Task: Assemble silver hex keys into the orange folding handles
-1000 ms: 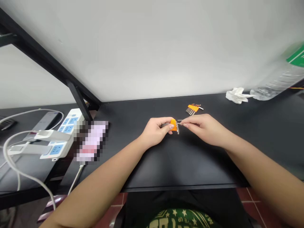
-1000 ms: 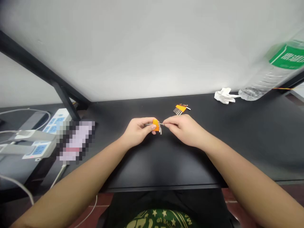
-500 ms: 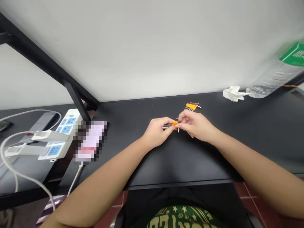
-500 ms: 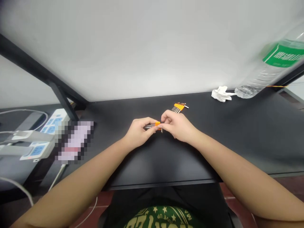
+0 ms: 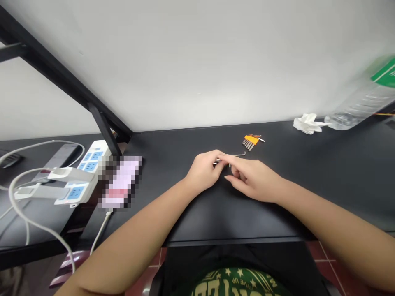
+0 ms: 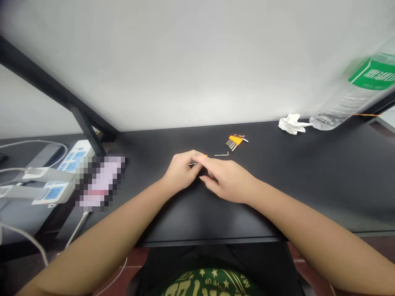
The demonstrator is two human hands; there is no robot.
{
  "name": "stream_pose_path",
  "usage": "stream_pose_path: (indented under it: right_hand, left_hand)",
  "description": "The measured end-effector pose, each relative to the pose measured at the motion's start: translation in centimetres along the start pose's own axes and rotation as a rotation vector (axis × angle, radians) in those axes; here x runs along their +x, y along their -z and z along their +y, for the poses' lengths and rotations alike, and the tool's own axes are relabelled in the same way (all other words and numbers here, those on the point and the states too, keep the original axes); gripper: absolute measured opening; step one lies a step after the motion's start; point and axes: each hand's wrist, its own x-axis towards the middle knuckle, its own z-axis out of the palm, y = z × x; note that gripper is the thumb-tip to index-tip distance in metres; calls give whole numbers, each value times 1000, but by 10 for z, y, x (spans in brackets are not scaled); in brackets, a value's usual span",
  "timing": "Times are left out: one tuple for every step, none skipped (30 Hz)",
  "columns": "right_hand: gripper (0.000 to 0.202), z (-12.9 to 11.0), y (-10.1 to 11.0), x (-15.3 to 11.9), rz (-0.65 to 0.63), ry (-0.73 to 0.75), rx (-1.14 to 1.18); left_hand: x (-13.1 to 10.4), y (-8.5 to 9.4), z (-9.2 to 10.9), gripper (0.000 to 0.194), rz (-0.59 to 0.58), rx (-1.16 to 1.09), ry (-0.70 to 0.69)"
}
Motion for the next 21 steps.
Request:
stream_pose_path:
  right_hand:
    - [44,2,4,-1,9,8,-25]
    - [37,7,7,-2,36,-6,-66]
    - [30,14,11,-2,86,-34,-124]
    - [26,23,14,-2,136,-82,-197]
    - [24,32,16,-1,150,-152,-281]
    - [23,42,18,-1,133,-210,-362]
    - [23,50,19,0,95,-250,-410]
    - [23,57,19,1,44,-278,-436]
    - [23,61,19,2,-12,-291,-445]
    - [23,63,19,3,-60,-295,-443]
    - [23,63,18,4,-95,-295,-440]
    - [23,61,17,5,-119,-294,-444]
    - [24,58,16,7,-134,-297,-459]
    - [23,54,16,8,-148,-308,-484]
    - [22,49,16,8,-168,-326,-516]
    - [20,46,15,9,-195,-347,-548]
    - [18,42,15,8,-221,-366,-577]
    - [17,40,15,8,-245,-379,-599]
    - [16,38,16,7,-258,-387,-615]
    - [17,37,16,6,-262,-388,-623]
    - [17,36,16,6,-256,-383,-624]
  left_hand:
    - [0,0,-1,10,8,-29,24]
    - [1,0,-2,9,13,-73,59]
    - [1,0,-3,8,13,-133,101]
    - [2,0,-4,7,13,-209,145]
    - [2,-1,-6,8,18,-296,184]
    - [3,-1,-7,10,28,-383,214]
    - [4,-2,-9,12,45,-459,233]
    - [5,-3,-10,15,63,-521,245]
    - [6,-3,-11,17,83,-568,254]
    - [7,-3,-11,18,101,-598,261]
    - [7,-3,-11,19,112,-616,266]
    - [7,-3,-11,20,119,-630,268]
    - [7,-3,-11,21,124,-641,268]
    - [7,-3,-10,22,128,-650,267]
    - [7,-3,-9,24,131,-658,265]
    - [7,-3,-9,25,134,-664,265]
    - [7,-3,-9,26,135,-667,269]
    - [7,-4,-9,26,137,-668,272]
    - [7,-4,-9,26,140,-664,276]
    - [7,-4,-9,26,143,-658,280]
    - [7,-5,-10,27,145,-651,285]
